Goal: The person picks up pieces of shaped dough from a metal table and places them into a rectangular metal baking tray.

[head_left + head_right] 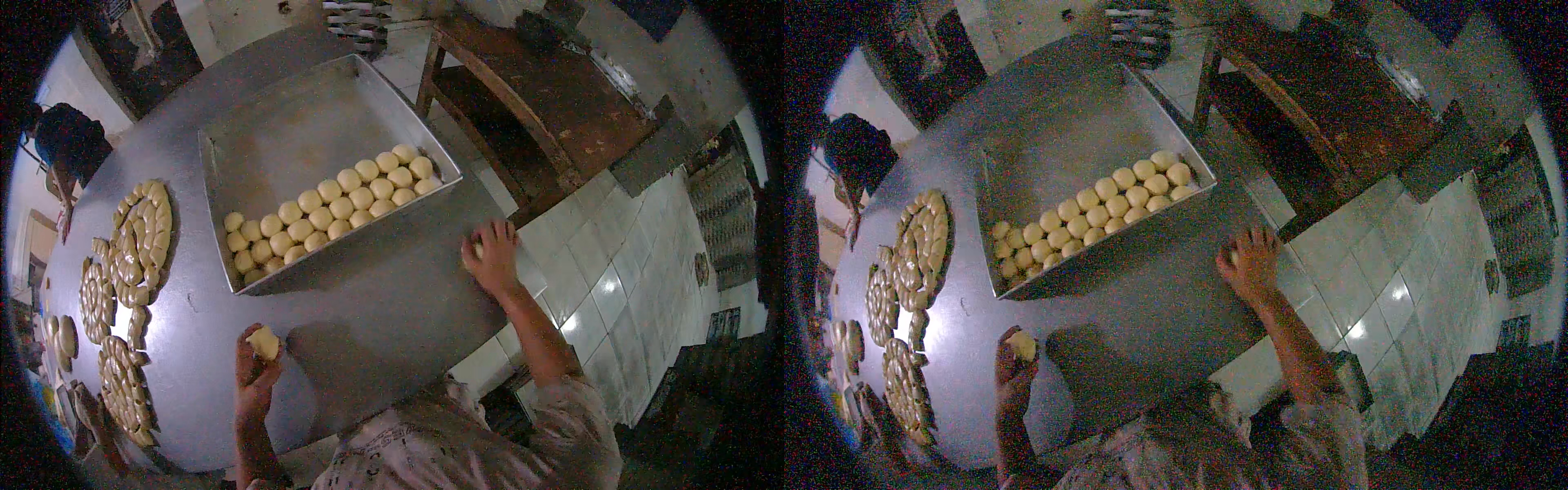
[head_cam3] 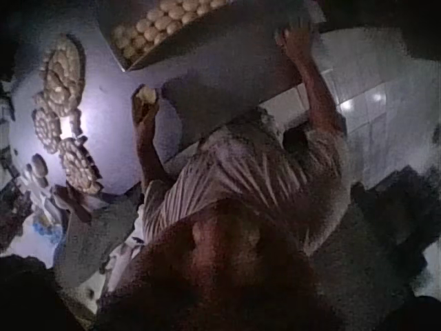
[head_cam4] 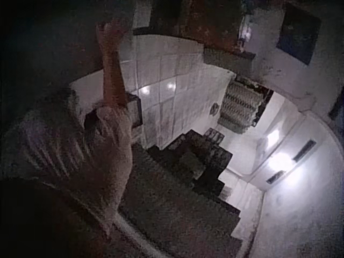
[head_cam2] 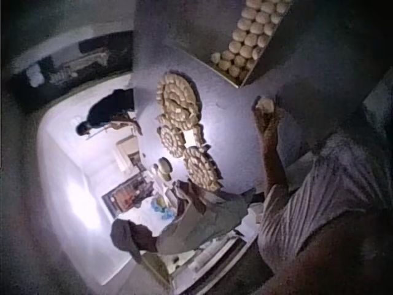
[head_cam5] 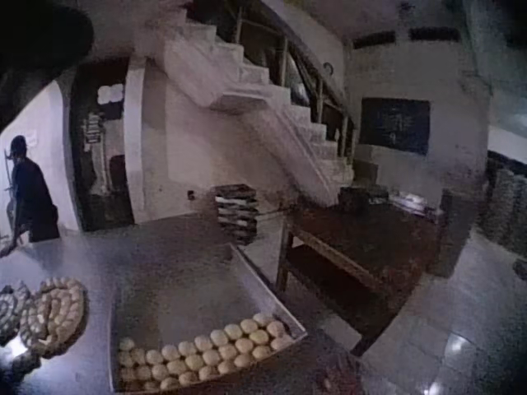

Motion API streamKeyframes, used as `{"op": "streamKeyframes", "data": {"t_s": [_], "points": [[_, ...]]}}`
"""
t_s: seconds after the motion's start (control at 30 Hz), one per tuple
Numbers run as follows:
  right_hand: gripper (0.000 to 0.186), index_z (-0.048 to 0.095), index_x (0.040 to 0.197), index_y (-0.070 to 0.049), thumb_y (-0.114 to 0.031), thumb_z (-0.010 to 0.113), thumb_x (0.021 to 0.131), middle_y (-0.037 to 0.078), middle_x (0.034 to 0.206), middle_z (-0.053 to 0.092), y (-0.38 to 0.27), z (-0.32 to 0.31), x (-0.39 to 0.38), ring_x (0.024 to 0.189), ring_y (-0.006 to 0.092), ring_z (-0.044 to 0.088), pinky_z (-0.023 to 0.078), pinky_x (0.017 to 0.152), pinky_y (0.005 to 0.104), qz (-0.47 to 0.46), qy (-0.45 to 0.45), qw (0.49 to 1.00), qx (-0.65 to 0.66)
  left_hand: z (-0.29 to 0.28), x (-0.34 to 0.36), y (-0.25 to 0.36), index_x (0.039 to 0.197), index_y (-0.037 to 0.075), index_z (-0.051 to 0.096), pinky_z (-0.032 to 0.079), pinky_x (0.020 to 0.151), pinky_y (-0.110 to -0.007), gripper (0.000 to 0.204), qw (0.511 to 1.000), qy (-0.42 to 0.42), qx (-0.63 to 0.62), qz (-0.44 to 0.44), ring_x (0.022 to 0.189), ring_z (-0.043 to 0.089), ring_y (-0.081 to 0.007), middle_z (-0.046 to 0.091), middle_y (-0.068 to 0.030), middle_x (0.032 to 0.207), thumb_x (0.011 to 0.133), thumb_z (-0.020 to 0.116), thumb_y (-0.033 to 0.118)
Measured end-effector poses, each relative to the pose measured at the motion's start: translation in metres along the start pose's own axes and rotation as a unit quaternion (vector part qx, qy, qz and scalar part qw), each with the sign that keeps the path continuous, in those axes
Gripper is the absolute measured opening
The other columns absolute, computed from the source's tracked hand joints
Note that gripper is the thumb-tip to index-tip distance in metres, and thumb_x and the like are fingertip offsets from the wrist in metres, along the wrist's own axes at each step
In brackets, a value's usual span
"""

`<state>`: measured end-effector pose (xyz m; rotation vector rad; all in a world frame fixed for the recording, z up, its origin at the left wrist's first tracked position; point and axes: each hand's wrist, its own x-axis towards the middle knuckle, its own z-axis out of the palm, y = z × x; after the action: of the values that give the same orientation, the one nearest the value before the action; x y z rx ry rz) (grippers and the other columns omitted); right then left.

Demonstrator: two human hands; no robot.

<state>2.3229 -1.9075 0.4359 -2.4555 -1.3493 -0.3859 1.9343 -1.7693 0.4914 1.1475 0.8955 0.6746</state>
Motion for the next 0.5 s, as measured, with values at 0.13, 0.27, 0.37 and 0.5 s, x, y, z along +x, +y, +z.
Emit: {"op": "streamKeyframes", "data": {"t_s": [0.13,0.27,0.37,0.5], "points": [[0.027,0.051,0.089,-0.006,-0.014,0.067,0.069,0.012,0.095,0.051,-0.032,0.036,0.022,0.094,0.0301,0.049,0.032,0.09,0.0481,0.0,0.034,0.99,0.135,0.04,0.01,-0.013,0.106,0.007,0.043,0.043,0.082,-0.029,0.026,0.999,-0.032,-0.007,-0.027,0.096,0.049,-0.0165,0.047,-0.0055,0.103,0.083,0.052,0.001],[0.027,0.051,0.088,-0.006,-0.012,0.067,0.067,0.012,0.09,0.051,-0.004,0.006,-0.001,0.092,0.0299,0.049,0.034,0.089,0.0443,-0.115,-0.021,0.978,0.174,0.02,0.015,-0.024,0.094,0.009,0.046,0.042,0.078,-0.028,0.015,0.996,0.044,-0.072,0.005,0.086,0.048,-0.0132,0.047,-0.0035,0.094,0.083,0.053,0.003],[0.025,0.05,0.086,-0.006,-0.01,0.066,0.067,0.011,0.087,0.051,0.023,0.014,0.039,0.088,0.0299,0.049,0.036,0.086,0.0426,0.005,0.023,0.992,0.126,0.044,0.021,-0.024,0.084,0.011,0.044,0.038,0.069,-0.025,0.014,0.994,0.081,-0.076,-0.004,0.076,0.044,-0.0097,0.045,0.0,0.084,0.081,0.056,0.003],[0.022,0.05,0.084,-0.005,-0.008,0.065,0.068,0.013,0.087,0.05,-0.022,0.02,0.021,0.086,0.0309,0.048,0.038,0.078,0.0444,-0.087,-0.082,0.969,0.216,0.056,0.021,-0.033,0.071,0.013,0.038,0.032,0.058,-0.024,0.024,0.996,0.083,-0.014,-0.003,0.065,0.036,-0.0075,0.039,0.0035,0.072,0.078,0.058,0.004]]}}
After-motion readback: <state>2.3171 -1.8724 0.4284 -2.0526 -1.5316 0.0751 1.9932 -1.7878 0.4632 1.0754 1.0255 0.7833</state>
